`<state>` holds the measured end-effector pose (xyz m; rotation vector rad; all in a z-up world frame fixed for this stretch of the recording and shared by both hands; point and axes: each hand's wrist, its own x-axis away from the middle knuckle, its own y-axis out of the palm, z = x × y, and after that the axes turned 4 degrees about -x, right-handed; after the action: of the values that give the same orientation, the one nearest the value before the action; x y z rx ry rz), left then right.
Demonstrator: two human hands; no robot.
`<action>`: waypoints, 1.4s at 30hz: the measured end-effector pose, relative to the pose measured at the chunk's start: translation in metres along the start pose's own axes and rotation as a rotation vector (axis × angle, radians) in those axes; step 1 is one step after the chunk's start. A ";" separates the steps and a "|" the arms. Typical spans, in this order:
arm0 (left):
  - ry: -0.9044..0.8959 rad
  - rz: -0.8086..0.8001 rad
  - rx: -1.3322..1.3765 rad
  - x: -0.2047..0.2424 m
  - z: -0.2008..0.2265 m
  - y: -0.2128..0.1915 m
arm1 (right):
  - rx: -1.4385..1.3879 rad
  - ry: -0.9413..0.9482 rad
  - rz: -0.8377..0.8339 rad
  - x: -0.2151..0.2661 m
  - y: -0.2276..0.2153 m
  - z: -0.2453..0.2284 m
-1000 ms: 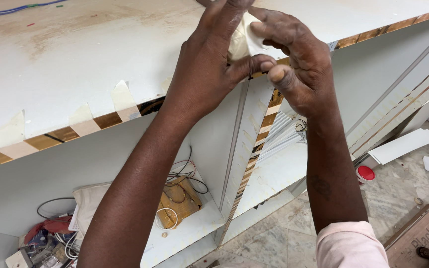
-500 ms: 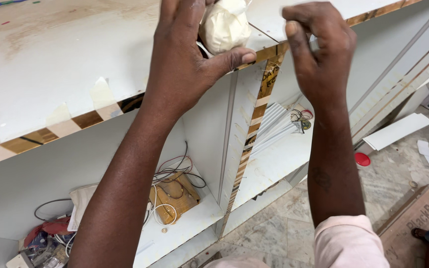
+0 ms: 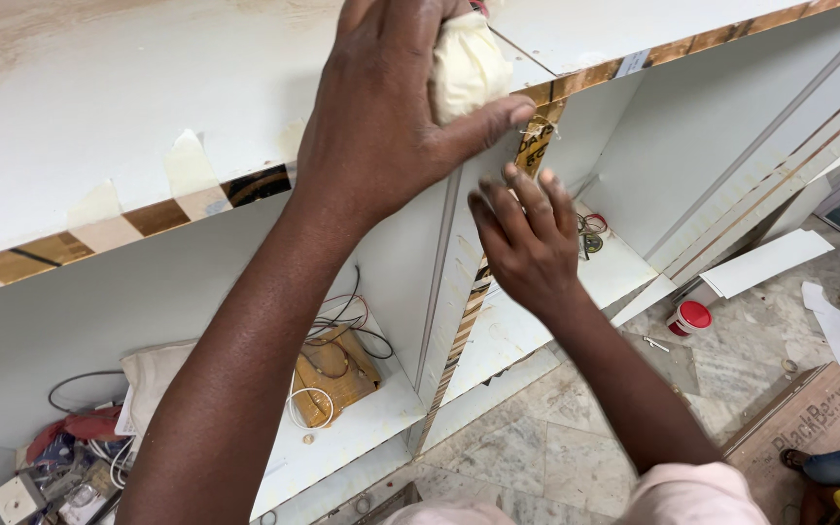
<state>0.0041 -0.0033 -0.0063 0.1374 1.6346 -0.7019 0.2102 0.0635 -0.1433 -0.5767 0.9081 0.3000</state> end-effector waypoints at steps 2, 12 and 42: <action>0.023 0.004 0.012 0.001 -0.001 0.001 | 0.196 -0.096 -0.065 -0.009 0.013 0.012; -0.082 -0.129 0.074 0.005 -0.004 0.004 | 0.406 -0.186 -0.251 -0.009 0.035 0.026; -0.099 -0.199 0.055 0.006 -0.008 0.008 | 0.314 -0.203 -0.376 -0.011 0.029 0.016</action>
<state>0.0000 0.0060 -0.0143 -0.0216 1.5475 -0.8921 0.2005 0.0961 -0.1363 -0.4061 0.6181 -0.1222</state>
